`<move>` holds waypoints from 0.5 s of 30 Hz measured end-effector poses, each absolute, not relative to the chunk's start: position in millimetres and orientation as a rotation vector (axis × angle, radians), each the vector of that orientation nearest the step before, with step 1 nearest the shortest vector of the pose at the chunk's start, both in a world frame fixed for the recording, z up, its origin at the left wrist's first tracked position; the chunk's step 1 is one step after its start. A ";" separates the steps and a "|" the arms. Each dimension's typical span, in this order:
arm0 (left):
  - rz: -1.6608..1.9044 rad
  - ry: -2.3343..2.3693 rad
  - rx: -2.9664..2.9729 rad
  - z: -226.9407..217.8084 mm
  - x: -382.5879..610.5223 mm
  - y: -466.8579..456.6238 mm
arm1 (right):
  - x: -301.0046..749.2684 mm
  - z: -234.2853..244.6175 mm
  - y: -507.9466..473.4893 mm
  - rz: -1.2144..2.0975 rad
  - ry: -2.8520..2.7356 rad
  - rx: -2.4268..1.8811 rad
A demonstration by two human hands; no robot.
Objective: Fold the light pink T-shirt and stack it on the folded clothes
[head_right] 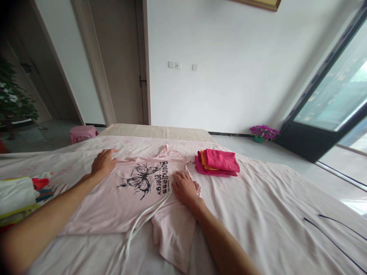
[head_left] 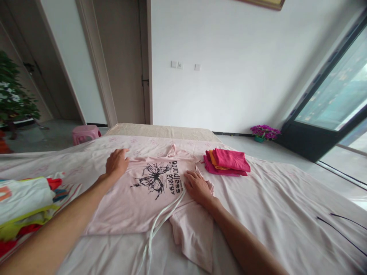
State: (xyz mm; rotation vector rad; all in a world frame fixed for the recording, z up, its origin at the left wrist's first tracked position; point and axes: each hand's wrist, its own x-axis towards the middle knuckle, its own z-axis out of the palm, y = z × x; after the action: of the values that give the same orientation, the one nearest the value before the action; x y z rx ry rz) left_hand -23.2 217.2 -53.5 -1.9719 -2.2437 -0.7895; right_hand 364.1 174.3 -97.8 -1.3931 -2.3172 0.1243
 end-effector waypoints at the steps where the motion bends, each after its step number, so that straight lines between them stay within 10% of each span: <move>1: -0.793 -2.202 -2.068 -56.2 -21.5 207.7 | 365.1 -97.3 174.2 0.137 -2.312 -1.375; 15: -0.569 -1.969 -2.640 -65.7 84.4 22.1 | 365.6 -71.2 96.6 0.341 -2.385 -1.088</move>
State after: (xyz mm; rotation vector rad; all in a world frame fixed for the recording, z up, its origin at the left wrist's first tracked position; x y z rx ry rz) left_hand 84.4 22.1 -65.7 -2.6400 -1.9686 -0.5689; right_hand 365.6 96.6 -71.2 -1.0877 -2.3850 0.3415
